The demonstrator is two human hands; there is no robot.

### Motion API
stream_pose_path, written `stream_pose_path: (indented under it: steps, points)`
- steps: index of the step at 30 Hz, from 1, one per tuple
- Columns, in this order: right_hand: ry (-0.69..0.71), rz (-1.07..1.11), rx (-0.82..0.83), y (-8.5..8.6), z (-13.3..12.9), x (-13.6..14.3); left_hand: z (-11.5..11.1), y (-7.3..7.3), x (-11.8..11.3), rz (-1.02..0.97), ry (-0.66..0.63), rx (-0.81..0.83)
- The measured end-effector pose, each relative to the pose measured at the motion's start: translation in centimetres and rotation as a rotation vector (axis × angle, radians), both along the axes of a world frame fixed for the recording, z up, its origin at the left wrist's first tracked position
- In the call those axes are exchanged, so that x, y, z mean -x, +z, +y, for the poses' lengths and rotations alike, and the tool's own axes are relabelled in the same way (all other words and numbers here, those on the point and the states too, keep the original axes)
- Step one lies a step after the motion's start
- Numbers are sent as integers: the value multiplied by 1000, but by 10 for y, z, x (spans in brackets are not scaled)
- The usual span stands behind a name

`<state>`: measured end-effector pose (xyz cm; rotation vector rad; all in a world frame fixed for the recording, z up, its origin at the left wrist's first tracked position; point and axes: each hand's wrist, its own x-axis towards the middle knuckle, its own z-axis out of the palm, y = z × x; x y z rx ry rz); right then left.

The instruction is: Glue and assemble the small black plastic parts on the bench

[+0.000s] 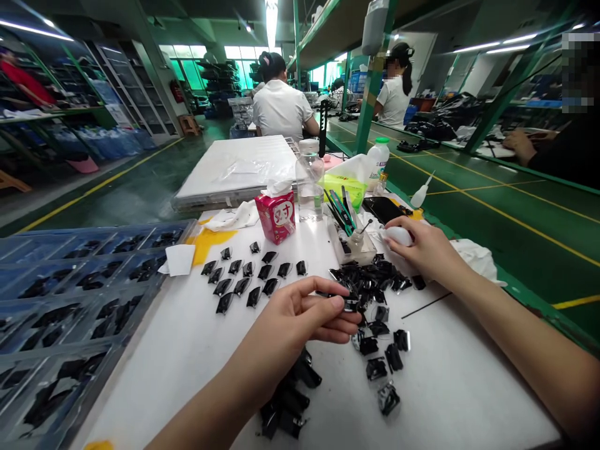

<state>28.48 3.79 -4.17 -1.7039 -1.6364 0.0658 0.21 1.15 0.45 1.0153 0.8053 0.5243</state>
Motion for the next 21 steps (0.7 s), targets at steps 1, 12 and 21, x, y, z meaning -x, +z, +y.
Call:
stream_pose_path:
  steps: [1, 12, 21]
  points:
    - [16, 15, -14, 2, -2, 2, 0, 0, 0, -1, -4, -13]
    - [385, 968, -163, 46, -77, 68, -13, 0, -6, 82, -87, -136]
    - [487, 897, 98, 35, -82, 74, -17, -4, -10, 202, -96, -344]
